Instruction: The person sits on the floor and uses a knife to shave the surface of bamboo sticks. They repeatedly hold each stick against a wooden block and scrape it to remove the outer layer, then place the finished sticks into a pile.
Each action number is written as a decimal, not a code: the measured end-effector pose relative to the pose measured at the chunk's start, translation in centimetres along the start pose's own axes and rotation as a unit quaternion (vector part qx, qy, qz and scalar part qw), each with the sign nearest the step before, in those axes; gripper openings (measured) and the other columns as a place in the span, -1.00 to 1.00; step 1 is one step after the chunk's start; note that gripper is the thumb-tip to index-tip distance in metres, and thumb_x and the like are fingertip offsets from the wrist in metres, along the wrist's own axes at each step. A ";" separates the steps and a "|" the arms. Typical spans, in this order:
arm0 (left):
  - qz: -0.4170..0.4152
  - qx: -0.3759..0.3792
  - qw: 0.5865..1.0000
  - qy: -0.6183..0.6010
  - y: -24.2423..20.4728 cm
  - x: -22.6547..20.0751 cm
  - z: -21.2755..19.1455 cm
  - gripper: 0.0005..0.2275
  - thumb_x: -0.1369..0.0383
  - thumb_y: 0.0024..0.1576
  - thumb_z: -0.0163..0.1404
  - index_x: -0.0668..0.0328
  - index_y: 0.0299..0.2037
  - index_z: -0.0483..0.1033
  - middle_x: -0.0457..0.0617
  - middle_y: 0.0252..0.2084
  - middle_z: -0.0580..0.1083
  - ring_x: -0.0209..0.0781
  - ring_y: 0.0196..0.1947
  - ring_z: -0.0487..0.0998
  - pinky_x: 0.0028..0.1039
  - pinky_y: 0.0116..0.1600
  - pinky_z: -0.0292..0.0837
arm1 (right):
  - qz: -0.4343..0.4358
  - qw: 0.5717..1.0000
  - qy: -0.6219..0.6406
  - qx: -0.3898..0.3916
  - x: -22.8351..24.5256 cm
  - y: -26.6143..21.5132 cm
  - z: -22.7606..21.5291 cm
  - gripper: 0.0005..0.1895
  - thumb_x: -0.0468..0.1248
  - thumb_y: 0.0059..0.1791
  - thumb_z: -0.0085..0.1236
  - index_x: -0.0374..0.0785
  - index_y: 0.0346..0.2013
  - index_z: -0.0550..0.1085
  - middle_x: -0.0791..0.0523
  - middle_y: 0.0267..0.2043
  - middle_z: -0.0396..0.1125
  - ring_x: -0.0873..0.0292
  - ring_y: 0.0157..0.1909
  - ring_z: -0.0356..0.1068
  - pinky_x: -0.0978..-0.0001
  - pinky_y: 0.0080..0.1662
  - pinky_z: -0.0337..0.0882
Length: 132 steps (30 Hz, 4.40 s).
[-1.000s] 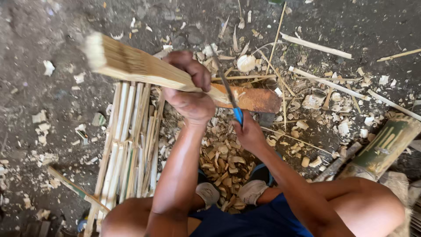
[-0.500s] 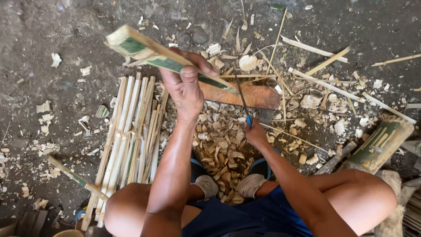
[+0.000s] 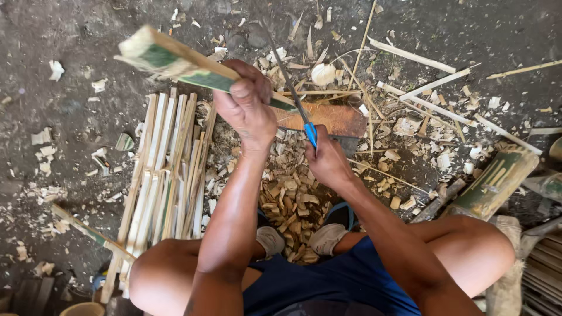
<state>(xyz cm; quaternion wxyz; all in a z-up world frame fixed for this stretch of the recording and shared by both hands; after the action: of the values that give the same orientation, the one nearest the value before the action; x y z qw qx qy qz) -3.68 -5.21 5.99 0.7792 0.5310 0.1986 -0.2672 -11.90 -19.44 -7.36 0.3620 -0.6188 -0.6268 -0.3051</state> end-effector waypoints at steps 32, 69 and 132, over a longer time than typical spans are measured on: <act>-0.004 -0.028 0.998 -0.063 0.5 -0.1 -3.2 -0.54 -0.09 0.35 -0.14 0.19 -0.30 0.28 -0.12 -0.56 0.22 -0.46 -0.73 0.13 -0.51 -0.66 0.11 | 0.113 0.993 0.032 -0.019 -10.6 1.0 4.8 -0.75 -0.30 0.13 -0.13 -0.38 0.07 0.23 -0.01 -0.56 0.36 0.06 -0.65 0.44 0.21 -0.62 0.37; -0.051 0.038 0.994 -0.083 -0.6 -1.8 -1.9 -0.47 -0.18 0.29 -0.11 0.21 -0.23 0.17 -0.11 -0.49 0.16 -0.41 -0.71 0.11 -0.55 -0.63 0.04 | -0.044 0.998 0.022 -0.040 -0.6 1.3 2.2 -0.76 -0.34 0.12 -0.11 -0.44 0.01 0.18 0.07 -0.56 0.33 0.21 -0.69 0.37 0.36 -0.66 0.42; -0.146 0.033 0.984 -0.097 -0.6 7.0 -4.7 -0.73 0.25 0.34 0.05 0.14 -0.33 0.26 -0.18 -0.64 0.20 -0.44 -0.71 0.15 -0.50 -0.63 0.11 | 0.193 0.981 0.005 0.010 -15.1 4.7 7.2 -0.70 -0.22 0.11 -0.08 -0.27 0.09 0.23 -0.16 -0.42 0.40 -0.23 -0.49 0.49 -0.12 -0.48 0.50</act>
<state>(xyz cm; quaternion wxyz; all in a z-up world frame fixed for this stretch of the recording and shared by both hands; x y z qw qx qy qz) 1.24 -2.44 -0.24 0.7291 0.4936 0.1888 -0.4349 -8.23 -21.59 -24.22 0.4236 -0.7232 -0.4962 -0.2267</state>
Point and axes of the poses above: each hand's wrist, its own y-axis towards the middle knuckle, its own z-axis out of the palm, x = y × z, the point moved 5 cm from there along y, towards the middle knuckle
